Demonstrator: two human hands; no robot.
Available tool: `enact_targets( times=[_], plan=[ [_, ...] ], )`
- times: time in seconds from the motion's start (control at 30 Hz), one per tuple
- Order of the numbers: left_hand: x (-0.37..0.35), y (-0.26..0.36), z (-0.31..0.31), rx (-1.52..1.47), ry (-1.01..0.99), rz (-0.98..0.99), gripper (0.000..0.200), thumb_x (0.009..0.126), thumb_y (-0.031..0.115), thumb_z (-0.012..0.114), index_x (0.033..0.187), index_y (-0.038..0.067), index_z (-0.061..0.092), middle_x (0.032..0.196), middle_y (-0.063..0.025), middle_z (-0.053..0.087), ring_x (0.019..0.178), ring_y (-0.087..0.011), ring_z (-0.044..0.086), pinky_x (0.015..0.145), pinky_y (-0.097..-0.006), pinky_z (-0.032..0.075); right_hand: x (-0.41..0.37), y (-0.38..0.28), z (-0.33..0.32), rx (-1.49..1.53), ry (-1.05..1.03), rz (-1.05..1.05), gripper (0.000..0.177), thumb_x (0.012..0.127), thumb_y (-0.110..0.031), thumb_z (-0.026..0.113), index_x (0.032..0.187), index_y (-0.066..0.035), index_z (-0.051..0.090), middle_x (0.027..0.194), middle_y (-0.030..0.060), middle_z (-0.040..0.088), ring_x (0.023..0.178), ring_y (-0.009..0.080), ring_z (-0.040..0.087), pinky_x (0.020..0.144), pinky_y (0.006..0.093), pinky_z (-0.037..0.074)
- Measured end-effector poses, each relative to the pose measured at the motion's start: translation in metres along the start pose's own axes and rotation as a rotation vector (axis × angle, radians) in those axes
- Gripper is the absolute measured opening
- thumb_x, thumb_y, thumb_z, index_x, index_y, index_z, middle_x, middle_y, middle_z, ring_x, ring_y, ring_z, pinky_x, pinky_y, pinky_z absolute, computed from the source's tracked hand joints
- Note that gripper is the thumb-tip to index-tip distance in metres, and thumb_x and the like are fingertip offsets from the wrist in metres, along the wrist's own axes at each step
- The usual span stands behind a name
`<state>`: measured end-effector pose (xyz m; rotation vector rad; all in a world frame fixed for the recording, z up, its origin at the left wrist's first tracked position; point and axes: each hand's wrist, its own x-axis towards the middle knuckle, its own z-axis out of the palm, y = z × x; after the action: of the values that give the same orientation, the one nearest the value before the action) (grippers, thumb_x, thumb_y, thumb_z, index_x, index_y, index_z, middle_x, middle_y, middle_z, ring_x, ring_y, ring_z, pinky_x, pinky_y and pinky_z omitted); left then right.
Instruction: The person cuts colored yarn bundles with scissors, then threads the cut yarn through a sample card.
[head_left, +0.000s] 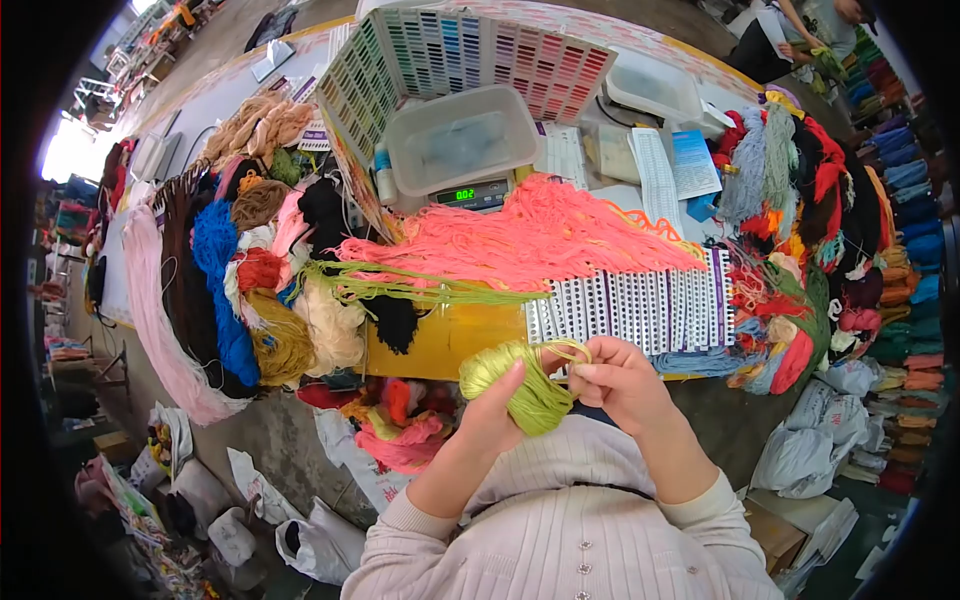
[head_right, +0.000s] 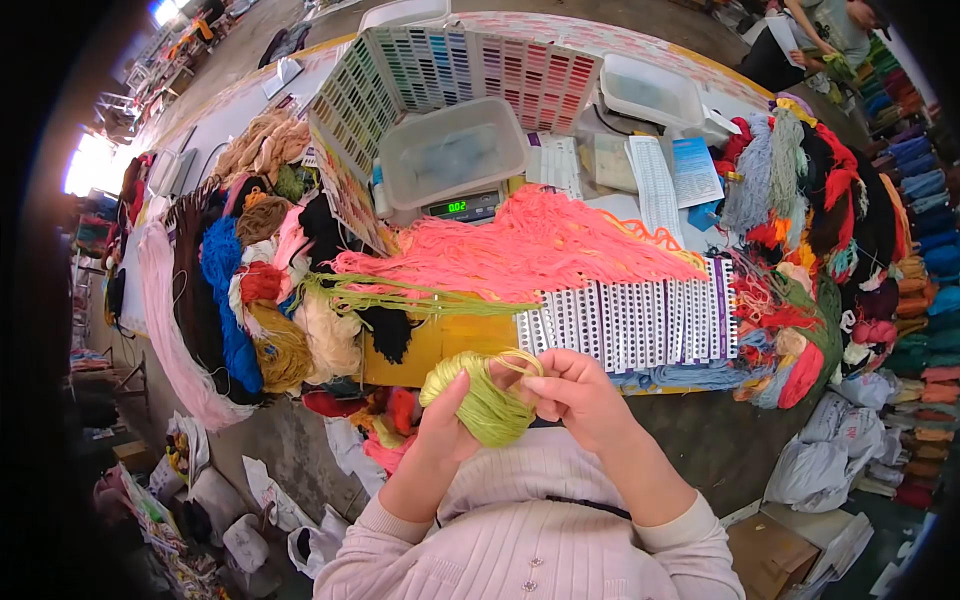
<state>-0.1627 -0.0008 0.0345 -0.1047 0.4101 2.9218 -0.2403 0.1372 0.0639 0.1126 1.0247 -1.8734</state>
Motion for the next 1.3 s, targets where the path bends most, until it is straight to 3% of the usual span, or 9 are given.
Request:
enact_targets(
  times=[0.23, 0.3, 0.63, 0.83, 1.0, 1.13, 1.2, 1.23, 1.3],
  plan=[
    [0.0, -0.006, -0.002, 0.174, 0.123, -0.07, 0.06, 0.081, 0.038, 0.038, 0.123, -0.001, 0.022, 0.121, -0.0126, 0.033, 0.109, -0.0215, 0.037, 0.091, -0.0351, 0.03, 0.004, -0.003, 0.023, -0.22, 0.158, 0.005, 0.014, 0.073, -0.004, 0.053, 0.084, 0.003, 0.057, 0.06, -0.0013, 0.048, 0.045, 0.0021, 0.033, 0.039, 0.017, 0.024],
    [0.001, -0.007, -0.005, 0.15, 0.078, -0.041, 0.055, 0.083, 0.032, 0.038, 0.123, -0.002, 0.023, 0.12, -0.0112, 0.035, 0.108, -0.0195, 0.038, 0.089, -0.0329, 0.031, 0.006, 0.001, 0.02, -0.312, 0.158, -0.009, 0.014, 0.072, -0.003, 0.053, 0.084, 0.004, 0.057, 0.058, -0.0021, 0.047, 0.045, 0.0017, 0.034, 0.039, 0.017, 0.024],
    [0.007, -0.002, 0.001, -0.079, 0.06, -0.041, 0.051, 0.082, 0.027, 0.042, 0.122, -0.002, 0.026, 0.117, -0.0109, 0.038, 0.104, -0.0184, 0.041, 0.086, -0.0313, 0.034, 0.009, -0.004, 0.015, -0.131, 0.103, 0.002, 0.015, 0.073, -0.003, 0.054, 0.086, 0.002, 0.059, 0.058, -0.0043, 0.047, 0.045, 0.0003, 0.031, 0.039, 0.0161, 0.022],
    [0.016, -0.003, 0.007, 0.02, 0.243, -0.083, 0.045, 0.083, 0.02, 0.039, 0.12, -0.003, 0.027, 0.114, -0.0133, 0.04, 0.103, -0.0206, 0.043, 0.087, -0.0338, 0.035, 0.012, -0.001, 0.003, -0.13, 0.09, -0.08, 0.014, 0.072, -0.002, 0.053, 0.084, 0.003, 0.059, 0.06, -0.0036, 0.048, 0.045, 0.0007, 0.031, 0.04, 0.0161, 0.022],
    [0.023, -0.008, 0.001, -0.028, 0.29, -0.058, 0.032, 0.084, 0.017, 0.039, 0.109, -0.002, 0.04, 0.1, -0.0082, 0.047, 0.09, -0.0164, 0.048, 0.079, -0.0302, 0.039, 0.015, -0.01, -0.001, -0.041, 0.08, -0.091, 0.009, 0.073, -0.002, 0.052, 0.079, 0.002, 0.057, 0.063, -0.0009, 0.049, 0.047, 0.0019, 0.033, 0.04, 0.0176, 0.023],
    [0.03, -0.012, 0.001, -0.12, 0.168, 0.084, 0.021, 0.083, 0.019, 0.043, 0.089, 0.001, 0.05, 0.08, -0.0037, 0.051, 0.071, -0.0116, 0.05, 0.066, -0.0249, 0.042, 0.003, -0.023, -0.018, 0.202, -0.084, 0.166, 0.006, 0.074, -0.005, 0.05, 0.078, -0.001, 0.052, 0.063, 0.0017, 0.05, 0.046, 0.004, 0.034, 0.04, 0.0195, 0.025],
    [0.035, -0.005, -0.002, 0.223, 0.204, -0.137, 0.02, 0.081, 0.021, 0.045, 0.082, 0.001, 0.05, 0.07, -0.0027, 0.051, 0.06, -0.01, 0.048, 0.057, -0.0226, 0.041, -0.003, -0.031, -0.032, 0.304, -0.203, 0.302, 0.005, 0.075, -0.006, 0.05, 0.077, -0.002, 0.05, 0.061, 0.0022, 0.05, 0.045, 0.0051, 0.034, 0.04, 0.02, 0.027],
    [0.038, 0.001, -0.004, 0.396, 0.22, -0.245, 0.021, 0.08, 0.022, 0.047, 0.078, 0.002, 0.051, 0.066, -0.0022, 0.05, 0.055, -0.0091, 0.046, 0.053, -0.0215, 0.04, -0.006, -0.038, -0.033, 0.202, -0.141, 0.369, 0.004, 0.073, -0.005, 0.051, 0.072, -0.002, 0.051, 0.058, 0.0014, 0.048, 0.045, 0.006, 0.036, 0.042, 0.0205, 0.03],
    [0.048, 0.016, -0.003, 0.468, 0.198, -0.325, 0.02, 0.078, 0.019, 0.048, 0.077, 0.0, 0.052, 0.059, -0.0031, 0.049, 0.047, -0.009, 0.043, 0.045, -0.0202, 0.035, -0.016, -0.055, -0.03, -0.698, 0.006, 0.13, 0.007, 0.072, -0.004, 0.052, 0.067, 0.0, 0.052, 0.056, 0.0018, 0.047, 0.045, 0.0066, 0.038, 0.042, 0.0211, 0.032]
  ],
)
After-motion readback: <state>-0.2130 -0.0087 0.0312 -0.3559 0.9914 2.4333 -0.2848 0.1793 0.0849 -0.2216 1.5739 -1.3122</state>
